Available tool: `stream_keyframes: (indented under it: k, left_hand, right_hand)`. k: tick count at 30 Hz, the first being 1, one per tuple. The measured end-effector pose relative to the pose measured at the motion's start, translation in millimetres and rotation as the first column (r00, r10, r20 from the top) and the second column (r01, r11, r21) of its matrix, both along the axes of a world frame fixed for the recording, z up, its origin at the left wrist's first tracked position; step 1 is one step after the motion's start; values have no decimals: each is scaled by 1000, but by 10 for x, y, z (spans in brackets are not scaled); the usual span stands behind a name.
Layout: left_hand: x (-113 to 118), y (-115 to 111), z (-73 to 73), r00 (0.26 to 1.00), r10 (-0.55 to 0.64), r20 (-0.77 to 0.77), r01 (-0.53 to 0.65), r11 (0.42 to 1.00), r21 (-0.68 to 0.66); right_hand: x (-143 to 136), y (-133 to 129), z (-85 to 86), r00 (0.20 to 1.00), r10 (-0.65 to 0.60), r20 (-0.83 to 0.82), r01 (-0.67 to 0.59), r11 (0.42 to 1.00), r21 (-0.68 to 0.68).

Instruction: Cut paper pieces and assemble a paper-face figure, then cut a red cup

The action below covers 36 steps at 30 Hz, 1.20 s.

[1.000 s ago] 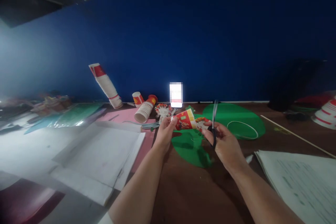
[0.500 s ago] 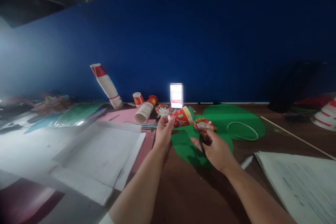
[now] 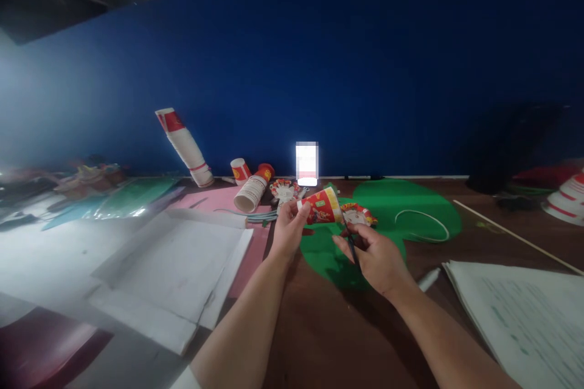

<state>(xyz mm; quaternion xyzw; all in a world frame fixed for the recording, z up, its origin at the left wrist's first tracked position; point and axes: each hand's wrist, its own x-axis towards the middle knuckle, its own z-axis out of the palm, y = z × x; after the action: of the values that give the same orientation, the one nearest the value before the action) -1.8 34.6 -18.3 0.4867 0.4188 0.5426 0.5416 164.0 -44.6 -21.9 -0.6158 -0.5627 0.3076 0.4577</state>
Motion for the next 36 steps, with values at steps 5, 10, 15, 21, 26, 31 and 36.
stream_keyframes:
  k: [5, 10, 15, 21, 26, 31, 36]
  left_hand:
    - [8, -4, 11, 1000, -7, 16, 7, 1000, -30]
    - [15, 10, -11, 999, -4, 41, 5, 999, -41]
    - [17, 13, -14, 999, -24, 42, 25, 999, -38]
    - [5, 5, -3, 1000, 10, -5, -10, 999, -35]
    - [0, -17, 19, 999, 7, -44, -9, 999, -35]
    - [8, -17, 10, 999, -5, -34, 4, 1000, -22]
    - [14, -22, 4, 999, -9, -34, 9, 1000, -11]
  right_hand:
    - [-33, -40, 92, 998, -26, 56, 26, 1000, 2]
    - [-82, -46, 131, 999, -5, -50, 4, 1000, -17]
    - [-114, -39, 141, 992, 24, -126, -26, 999, -18]
    - [-54, -12, 51, 990, 69, -119, -72, 997, -23]
    - [-16, -3, 7, 989, 57, -133, -64, 997, -45]
    - [-41, -24, 77, 996, 25, -83, -28, 999, -33]
    - [-81, -35, 120, 999, -33, -25, 33, 999, 9]
